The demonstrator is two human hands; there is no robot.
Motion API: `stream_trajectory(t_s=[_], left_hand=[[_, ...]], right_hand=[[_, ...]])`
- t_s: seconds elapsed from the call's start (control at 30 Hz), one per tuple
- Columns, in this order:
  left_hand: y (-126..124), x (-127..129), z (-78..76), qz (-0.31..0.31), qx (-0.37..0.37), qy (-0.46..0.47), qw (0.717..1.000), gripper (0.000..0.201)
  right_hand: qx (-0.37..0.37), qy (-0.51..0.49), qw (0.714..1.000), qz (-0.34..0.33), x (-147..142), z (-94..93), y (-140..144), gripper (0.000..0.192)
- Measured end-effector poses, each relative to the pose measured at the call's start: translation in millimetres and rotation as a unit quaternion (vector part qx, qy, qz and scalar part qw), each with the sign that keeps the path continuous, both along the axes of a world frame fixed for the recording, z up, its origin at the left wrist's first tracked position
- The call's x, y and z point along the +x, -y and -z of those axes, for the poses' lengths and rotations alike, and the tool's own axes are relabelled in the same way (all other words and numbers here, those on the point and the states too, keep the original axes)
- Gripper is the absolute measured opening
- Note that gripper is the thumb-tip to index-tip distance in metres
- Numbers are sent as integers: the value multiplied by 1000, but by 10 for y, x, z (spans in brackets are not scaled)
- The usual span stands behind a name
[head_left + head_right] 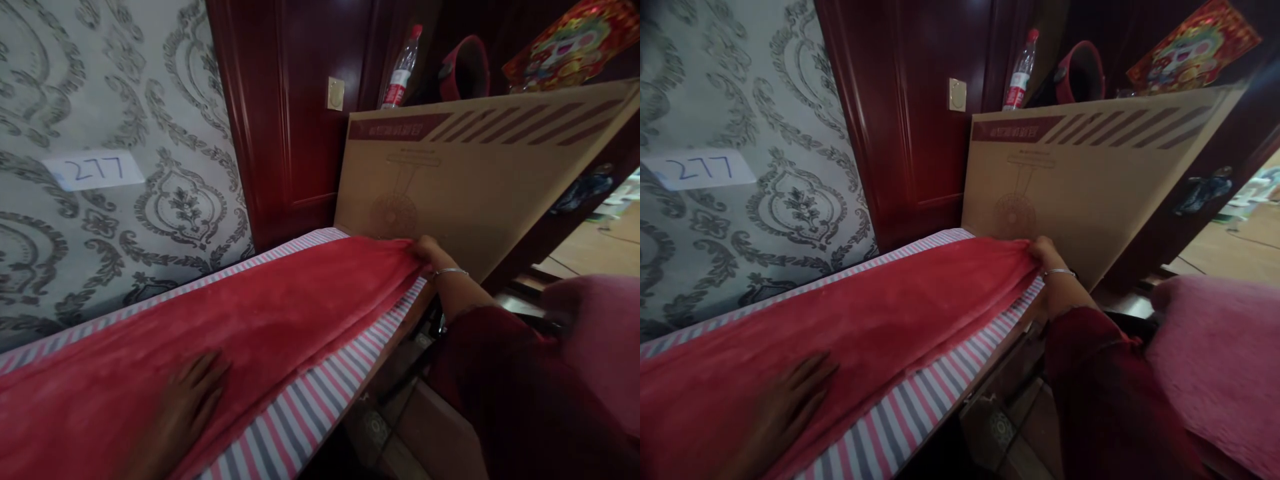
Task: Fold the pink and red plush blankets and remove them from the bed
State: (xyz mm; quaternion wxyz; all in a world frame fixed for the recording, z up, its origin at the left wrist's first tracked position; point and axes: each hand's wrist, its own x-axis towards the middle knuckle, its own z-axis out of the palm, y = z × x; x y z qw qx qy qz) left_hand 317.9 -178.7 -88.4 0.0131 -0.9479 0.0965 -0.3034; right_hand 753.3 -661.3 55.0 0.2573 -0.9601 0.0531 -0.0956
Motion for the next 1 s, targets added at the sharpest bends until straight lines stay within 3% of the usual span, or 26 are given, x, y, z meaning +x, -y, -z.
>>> stream_trajectory(t_s=[0.1,0.27,0.4,0.5,0.6,0.77,1.0], left_hand=[[186,-15,-83,10,-2,25,1000,36],[766,73,-270,42,-34,-51,997,36],[1079,303,-298,25,-26,-115,993,35],[1130,430,-239,17,-26,-148,989,34],[1075,471,-195,37,-36,-119,992,39],[951,468,-260,60,-61,-104,991,29],[1030,468,-320,48,11,-156,987,35]], right_hand=[[-23,-44,998,23,38,198,5,19],[-42,-46,998,19,176,188,-13,27],[-52,-48,997,18,170,245,43,27],[-52,-41,998,21,106,362,108,29],[-46,-25,999,16,57,459,155,30],[-23,5,1000,-5,39,538,218,40],[-23,-58,998,11,-20,785,289,31]])
